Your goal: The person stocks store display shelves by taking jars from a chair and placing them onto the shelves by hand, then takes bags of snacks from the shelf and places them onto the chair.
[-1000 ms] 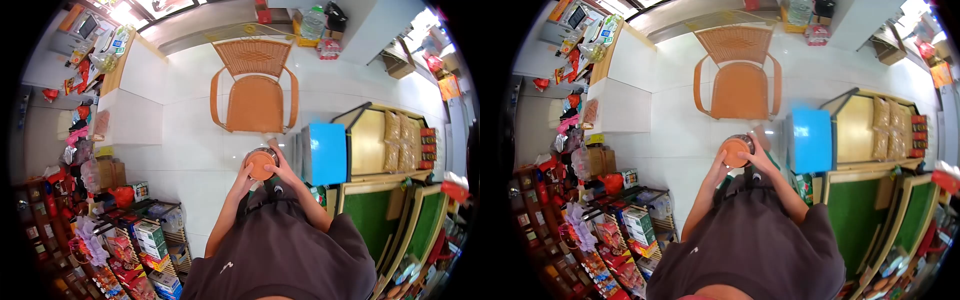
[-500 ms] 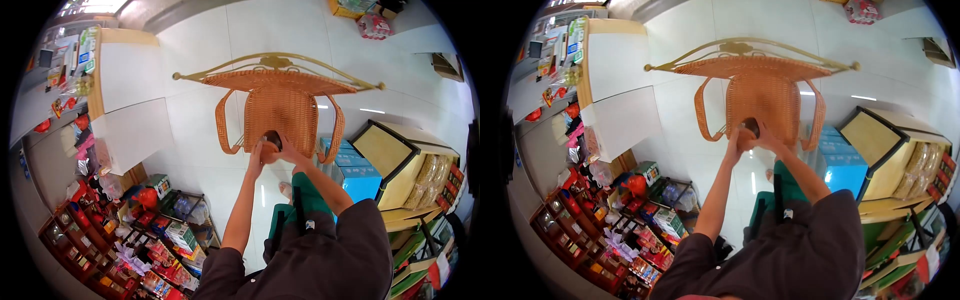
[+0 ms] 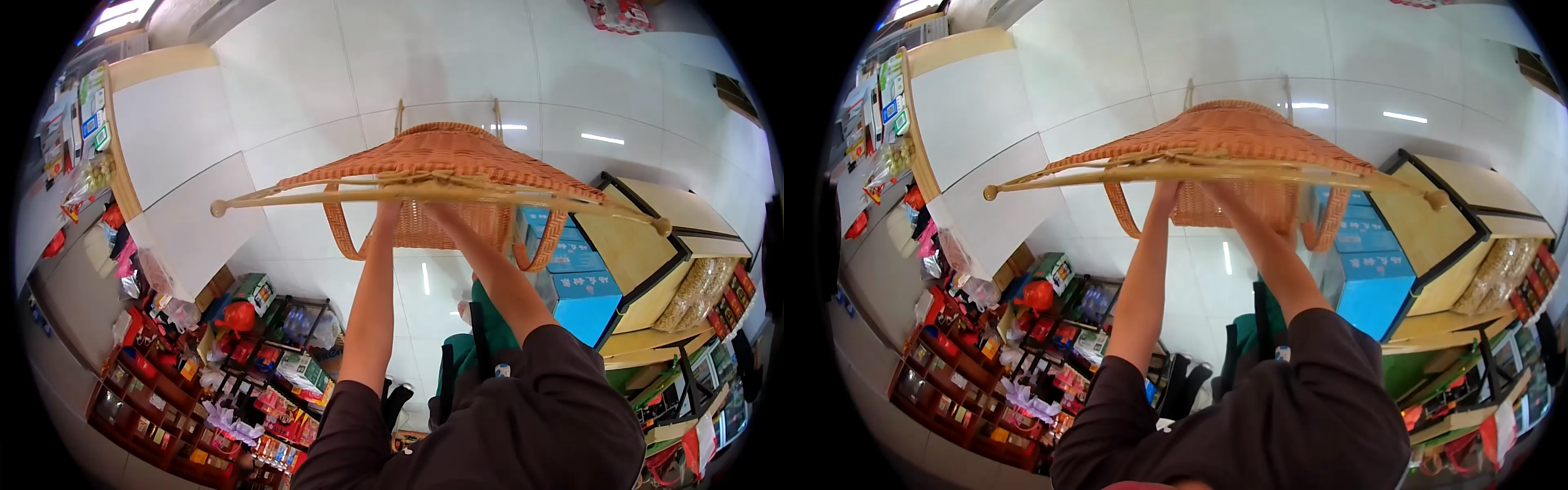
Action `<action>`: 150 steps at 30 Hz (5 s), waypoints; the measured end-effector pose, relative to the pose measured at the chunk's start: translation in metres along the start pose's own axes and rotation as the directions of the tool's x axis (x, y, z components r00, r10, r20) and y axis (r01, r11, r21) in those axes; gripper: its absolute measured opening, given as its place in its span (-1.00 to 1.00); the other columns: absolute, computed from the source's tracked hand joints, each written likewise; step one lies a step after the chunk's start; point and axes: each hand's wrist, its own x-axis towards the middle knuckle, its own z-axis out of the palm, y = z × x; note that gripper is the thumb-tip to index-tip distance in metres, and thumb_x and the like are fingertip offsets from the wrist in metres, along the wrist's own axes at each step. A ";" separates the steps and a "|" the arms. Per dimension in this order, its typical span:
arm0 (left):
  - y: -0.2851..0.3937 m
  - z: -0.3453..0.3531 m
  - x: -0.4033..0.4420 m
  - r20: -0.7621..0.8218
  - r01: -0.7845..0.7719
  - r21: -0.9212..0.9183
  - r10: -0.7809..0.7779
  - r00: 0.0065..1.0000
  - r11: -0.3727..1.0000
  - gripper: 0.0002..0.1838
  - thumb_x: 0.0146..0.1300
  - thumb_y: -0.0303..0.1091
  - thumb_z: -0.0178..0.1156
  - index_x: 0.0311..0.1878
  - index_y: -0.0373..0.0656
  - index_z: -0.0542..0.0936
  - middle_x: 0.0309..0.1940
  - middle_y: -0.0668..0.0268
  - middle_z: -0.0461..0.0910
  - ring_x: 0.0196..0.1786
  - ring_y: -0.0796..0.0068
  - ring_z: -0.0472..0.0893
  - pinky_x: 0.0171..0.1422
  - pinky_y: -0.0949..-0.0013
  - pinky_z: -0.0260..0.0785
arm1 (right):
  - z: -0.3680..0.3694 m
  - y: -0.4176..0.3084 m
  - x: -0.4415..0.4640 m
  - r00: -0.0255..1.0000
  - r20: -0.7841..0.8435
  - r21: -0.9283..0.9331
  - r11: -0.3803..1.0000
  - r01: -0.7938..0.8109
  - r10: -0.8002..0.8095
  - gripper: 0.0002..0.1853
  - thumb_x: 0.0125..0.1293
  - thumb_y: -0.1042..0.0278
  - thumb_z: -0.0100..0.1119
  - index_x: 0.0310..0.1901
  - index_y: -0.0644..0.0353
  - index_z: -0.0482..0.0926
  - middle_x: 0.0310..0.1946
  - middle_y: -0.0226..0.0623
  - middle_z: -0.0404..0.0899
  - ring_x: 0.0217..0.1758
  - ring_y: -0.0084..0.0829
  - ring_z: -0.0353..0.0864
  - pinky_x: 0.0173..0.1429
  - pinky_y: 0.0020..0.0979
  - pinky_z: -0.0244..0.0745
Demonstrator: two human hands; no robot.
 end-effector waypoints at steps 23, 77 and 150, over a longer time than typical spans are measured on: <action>-0.076 -0.045 -0.305 -0.449 -0.159 0.443 0.371 0.813 0.883 -0.39 0.21 -0.15 0.17 0.31 -0.07 0.30 0.39 -0.09 0.00 0.41 -0.09 0.10 0.42 0.08 0.07 | -0.114 0.068 -0.067 0.881 0.233 -0.649 0.740 -0.175 0.413 -0.71 0.20 0.25 0.15 -0.09 0.19 0.49 -0.38 -0.33 0.51 -0.43 -0.47 0.53 -0.42 -0.38 0.53; -0.650 0.171 -0.743 0.362 -0.789 -0.179 -0.785 0.502 -0.588 -0.66 0.16 -0.09 0.05 -0.18 -0.16 0.55 -0.38 0.26 0.54 -0.42 0.31 0.52 -0.34 0.15 0.37 | 0.503 0.555 -1.015 -0.163 0.166 -0.352 0.213 0.912 0.973 -0.53 0.26 0.02 0.04 0.11 0.11 0.35 -0.13 -0.13 0.53 -0.23 -0.19 0.58 -0.22 -0.21 0.51; -1.081 0.483 -1.508 0.973 -0.849 -0.053 -0.165 -0.164 0.526 -0.41 0.36 -0.12 0.02 0.31 -0.33 0.23 0.27 -0.02 0.27 0.28 0.13 0.34 0.32 0.21 0.18 | -0.199 0.558 -1.871 -0.519 -0.850 -0.284 0.750 0.597 0.091 -0.30 0.34 0.37 0.05 0.41 0.27 -0.06 0.22 -0.14 0.30 -0.08 -0.49 0.57 -0.11 -0.51 0.49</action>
